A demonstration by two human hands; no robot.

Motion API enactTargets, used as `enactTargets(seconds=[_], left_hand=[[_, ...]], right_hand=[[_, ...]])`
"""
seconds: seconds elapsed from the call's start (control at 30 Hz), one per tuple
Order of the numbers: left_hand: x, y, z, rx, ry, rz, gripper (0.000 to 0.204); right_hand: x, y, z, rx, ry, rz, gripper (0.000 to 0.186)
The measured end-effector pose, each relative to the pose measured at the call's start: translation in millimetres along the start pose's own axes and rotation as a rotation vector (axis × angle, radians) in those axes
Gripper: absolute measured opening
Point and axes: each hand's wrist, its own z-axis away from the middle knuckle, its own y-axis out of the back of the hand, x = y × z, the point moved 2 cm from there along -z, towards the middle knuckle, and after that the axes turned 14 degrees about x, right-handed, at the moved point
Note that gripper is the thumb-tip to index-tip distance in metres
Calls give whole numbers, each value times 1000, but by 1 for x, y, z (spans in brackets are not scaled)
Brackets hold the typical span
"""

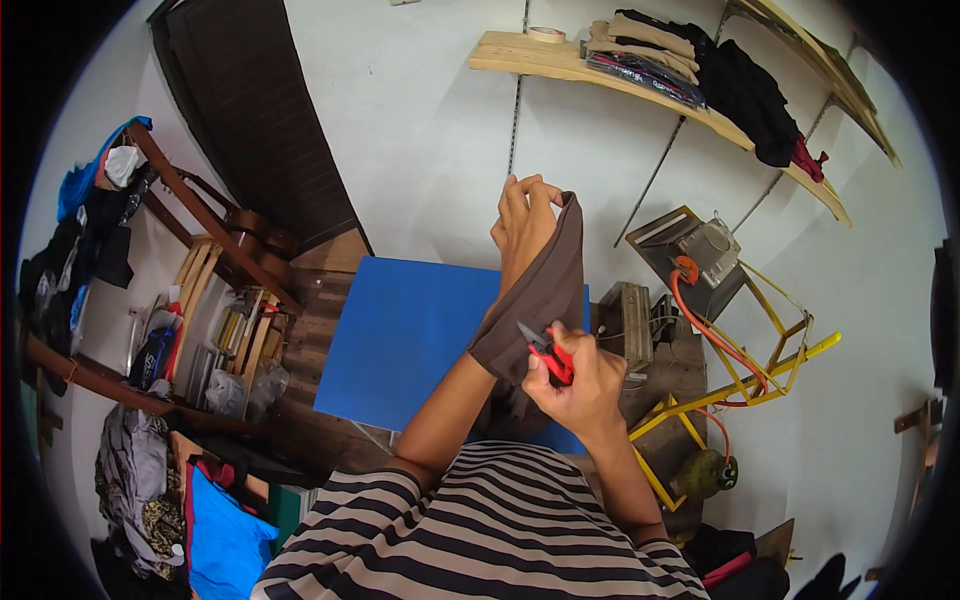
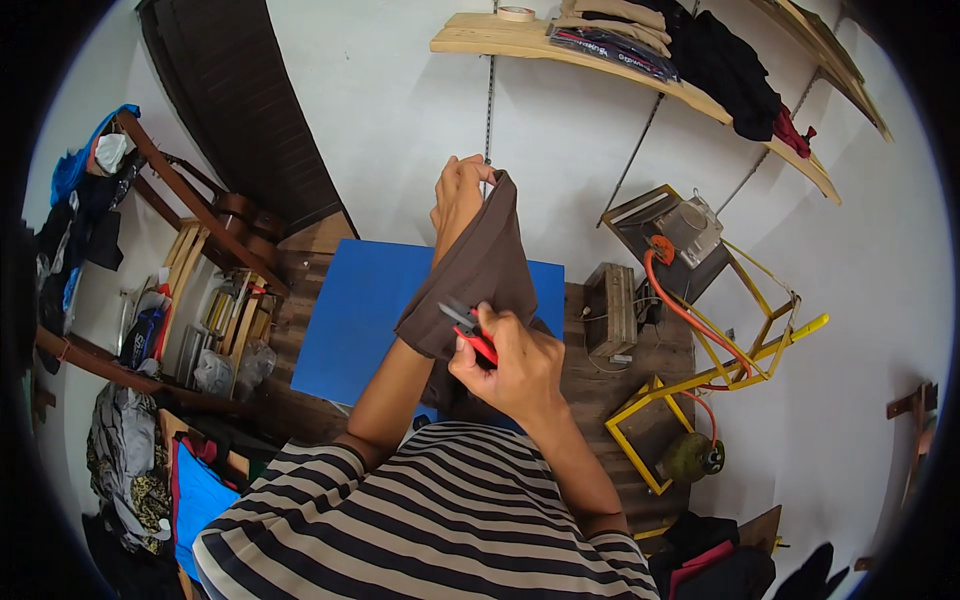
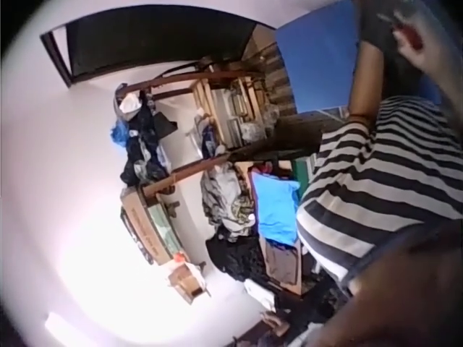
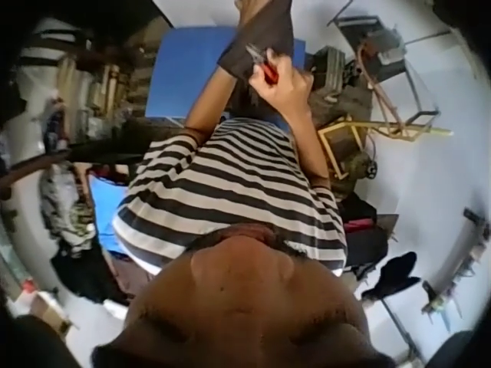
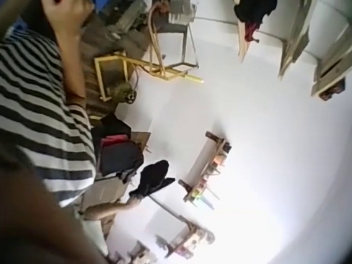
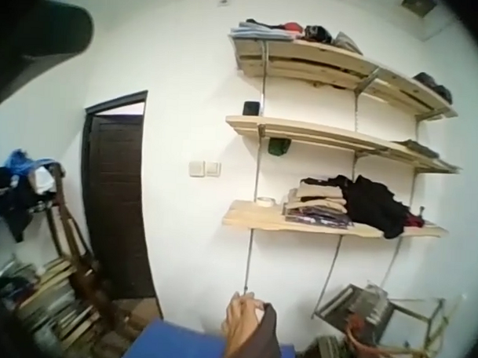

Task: Cutting a piece of brown fabric using a pair of red scissors on a blue table.

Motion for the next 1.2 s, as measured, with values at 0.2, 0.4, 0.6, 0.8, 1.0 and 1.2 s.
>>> enactTargets(seconds=[0.2,0.4,0.6,0.8,1.0,1.2], left_hand=[[-1,-15,-2,21,-27,3,21],[0,-26,-7,44,-78,-49,25],[0,-42,-4,-5,-88,-51,22],[-9,-57,-4,-34,-48,-31,24],[-25,-72,-6,-63,34,30,25],[-49,-80,-11,-142,217,21,24]], right_hand=[[0,-4,3,27,0,25,30],[-6,-3,5,-18,-34,70,26],[-6,-3,10,-92,-73,110,30],[0,-8,16,-76,-36,101,31],[9,-10,29,-5,-353,-140,38],[21,-11,35,-29,-449,-145,41]])
